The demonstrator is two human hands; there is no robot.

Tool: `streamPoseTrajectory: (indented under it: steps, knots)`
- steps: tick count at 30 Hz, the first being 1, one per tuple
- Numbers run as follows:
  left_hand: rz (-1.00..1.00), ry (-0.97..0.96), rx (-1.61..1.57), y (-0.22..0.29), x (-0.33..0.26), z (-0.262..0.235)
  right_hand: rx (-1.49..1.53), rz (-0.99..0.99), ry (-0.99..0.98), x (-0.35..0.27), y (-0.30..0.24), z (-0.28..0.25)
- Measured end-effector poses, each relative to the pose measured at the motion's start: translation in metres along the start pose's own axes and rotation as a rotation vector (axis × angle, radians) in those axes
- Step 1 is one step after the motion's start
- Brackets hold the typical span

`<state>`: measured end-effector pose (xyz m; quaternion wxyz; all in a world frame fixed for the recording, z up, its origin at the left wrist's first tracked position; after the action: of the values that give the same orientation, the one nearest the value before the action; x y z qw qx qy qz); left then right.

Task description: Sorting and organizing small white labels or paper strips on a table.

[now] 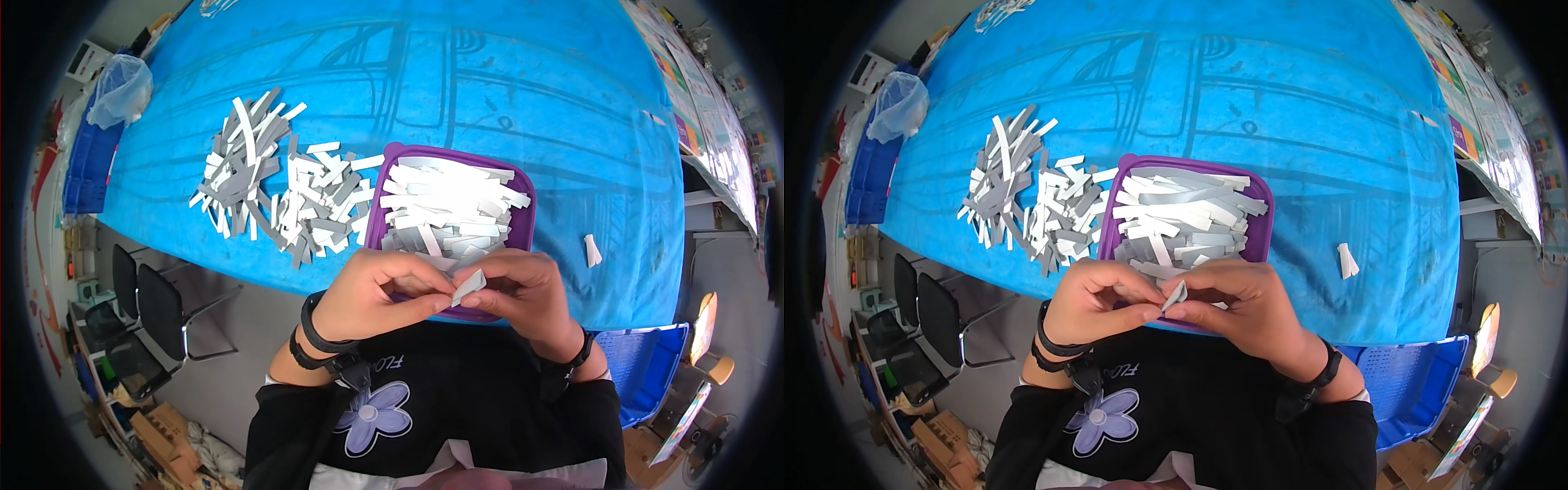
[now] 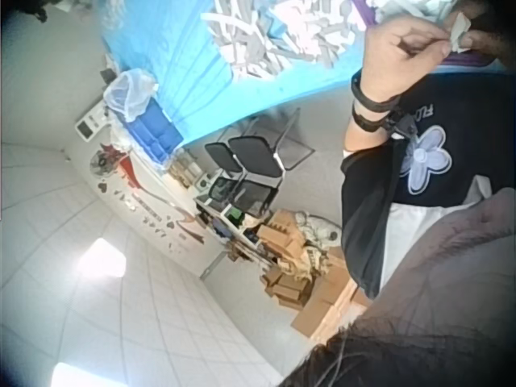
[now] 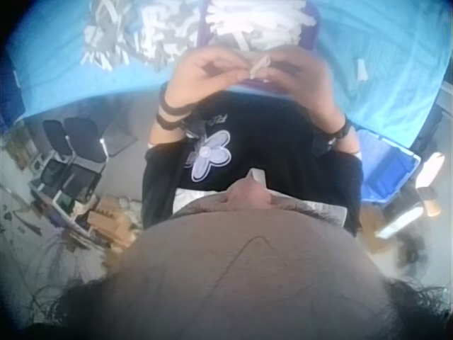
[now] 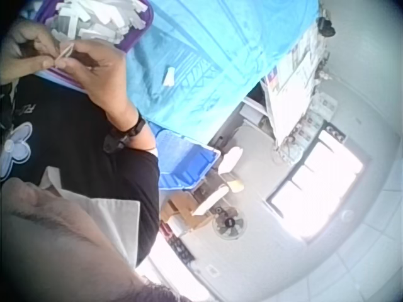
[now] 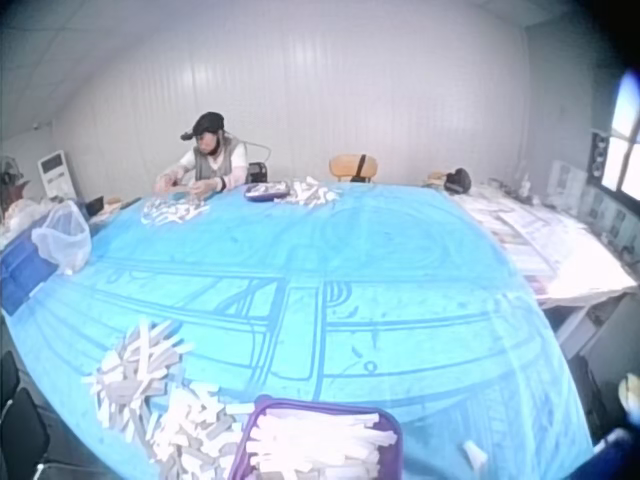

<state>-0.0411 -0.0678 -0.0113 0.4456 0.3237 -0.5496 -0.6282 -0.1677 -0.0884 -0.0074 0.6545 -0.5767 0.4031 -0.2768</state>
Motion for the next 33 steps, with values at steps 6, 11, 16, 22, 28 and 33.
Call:
streamPoseTrajectory:
  steps: [6,11,16,22,28,33]
  knots:
    - [-0.046,-0.011,-0.012,-0.007,-0.001,-0.004,-0.084,-0.027,0.025,0.001,-0.002,0.0]
    - [-0.064,0.062,0.046,-0.002,0.002,-0.004,-0.175,-0.064,0.08,-0.001,-0.003,-0.003]
    - [-0.048,-0.081,0.052,-0.006,0.0,0.0,-0.006,0.072,-0.143,0.001,0.005,0.006]
    - [-0.063,-0.05,-0.037,-0.014,-0.004,0.002,0.098,0.086,-0.165,0.0,0.008,0.006]
    - [0.231,0.082,0.542,0.02,0.0,-0.002,-0.061,0.169,-0.011,-0.001,0.012,-0.003]
    - [0.231,0.175,0.651,0.027,0.0,-0.019,-0.29,-0.025,0.127,-0.005,-0.008,-0.01]
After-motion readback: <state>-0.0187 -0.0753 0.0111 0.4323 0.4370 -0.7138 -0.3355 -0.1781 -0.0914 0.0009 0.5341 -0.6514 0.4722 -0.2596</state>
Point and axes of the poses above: each hand's wrist, its own x-axis towards the middle knuckle, its own z-axis out of the palm, y = z × x, the point moved 9 cm from there along x, towards the middle knuckle, and after that the axes turned 10 degrees about z, right-handed, at the moved point
